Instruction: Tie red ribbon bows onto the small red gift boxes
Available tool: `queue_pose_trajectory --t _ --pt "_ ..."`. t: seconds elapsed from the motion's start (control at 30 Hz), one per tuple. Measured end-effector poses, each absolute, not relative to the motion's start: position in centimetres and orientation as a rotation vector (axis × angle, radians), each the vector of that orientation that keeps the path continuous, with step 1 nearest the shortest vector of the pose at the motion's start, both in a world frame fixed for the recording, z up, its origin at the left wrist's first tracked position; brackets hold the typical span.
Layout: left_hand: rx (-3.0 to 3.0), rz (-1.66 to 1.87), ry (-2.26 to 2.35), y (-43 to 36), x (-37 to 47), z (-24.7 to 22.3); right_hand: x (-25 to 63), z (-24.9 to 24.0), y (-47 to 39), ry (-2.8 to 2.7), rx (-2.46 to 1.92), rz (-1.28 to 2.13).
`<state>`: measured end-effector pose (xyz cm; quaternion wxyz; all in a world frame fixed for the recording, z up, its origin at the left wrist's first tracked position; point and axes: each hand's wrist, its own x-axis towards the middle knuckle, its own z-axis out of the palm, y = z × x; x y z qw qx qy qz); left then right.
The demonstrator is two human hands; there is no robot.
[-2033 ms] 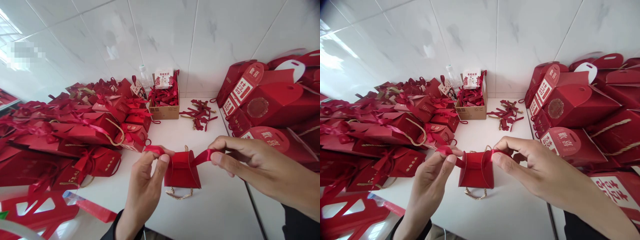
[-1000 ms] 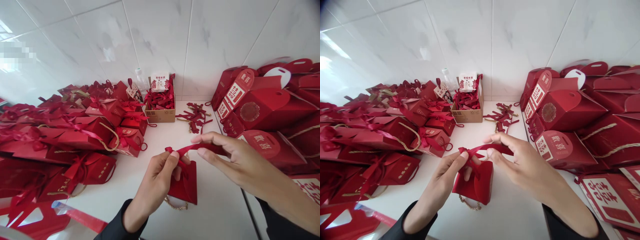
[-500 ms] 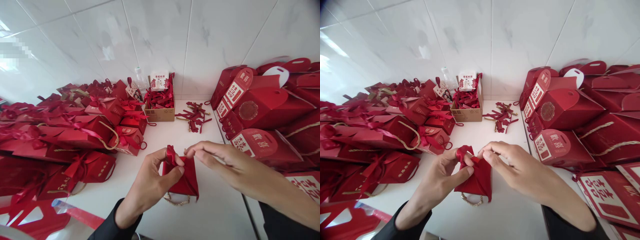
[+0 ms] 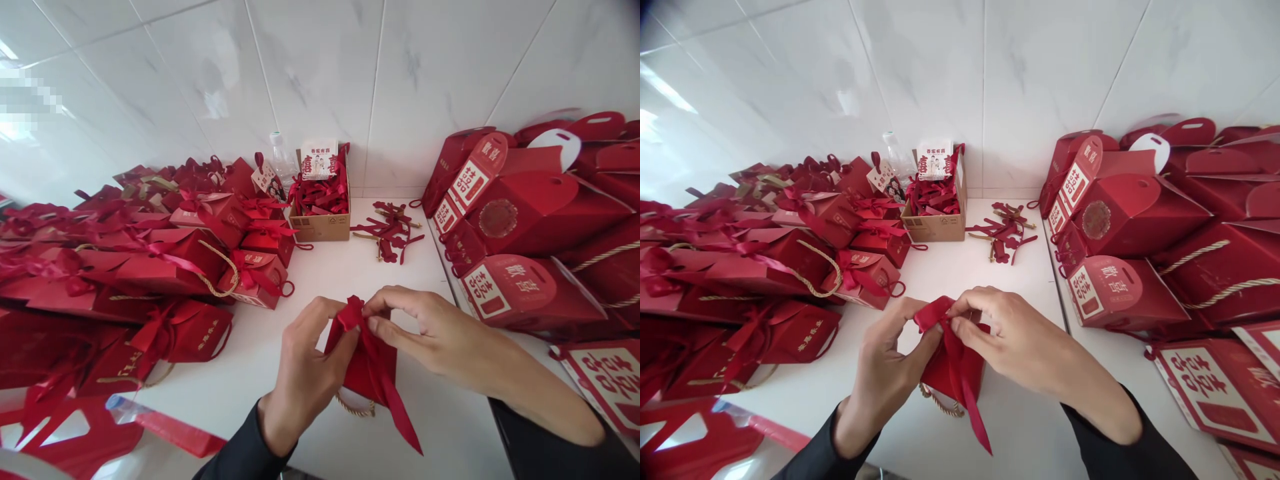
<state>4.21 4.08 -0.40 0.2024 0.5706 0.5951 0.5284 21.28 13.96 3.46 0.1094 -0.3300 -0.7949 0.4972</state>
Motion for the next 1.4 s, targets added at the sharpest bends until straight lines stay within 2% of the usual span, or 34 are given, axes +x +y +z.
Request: queue_pose_trajectory --t 0.17,0.43,0.7,0.9,1.0,1.13,1.27,1.4 --pt "1.519 1.426 1.666 3.6 4.2 -0.3 21.7 3.7 13.6 -2.238 -1.045 1.477" --pt "1.572 1.547 1.690 3.3 4.2 -1.2 22.3 3.4 14.1 -1.981 -1.002 1.708" --pt "1.433 1.499 1.576 2.0 3.9 -0.7 25.3 3.7 14.7 -2.290 -1.193 1.523" --pt "0.825 1.557 1.620 0.0 4.2 -2.5 28.6 1.7 16.4 -2.625 -1.268 1.293" --pt "0.341 1.617 1.431 -0.4 4.1 -3.4 29.7 0.4 17.3 -2.658 -1.275 1.238" --pt "0.101 1.678 1.171 0.1 3.4 -2.8 29.8 0.3 17.6 -2.636 -1.271 1.257" --pt "0.139 1.697 1.092 0.1 3.0 -1.9 29.0 2.0 17.1 -2.540 -1.202 1.356" --pt "0.439 1.550 1.368 -0.7 3.9 -2.0 27.5 3.6 16.2 -2.229 -1.043 1.484"
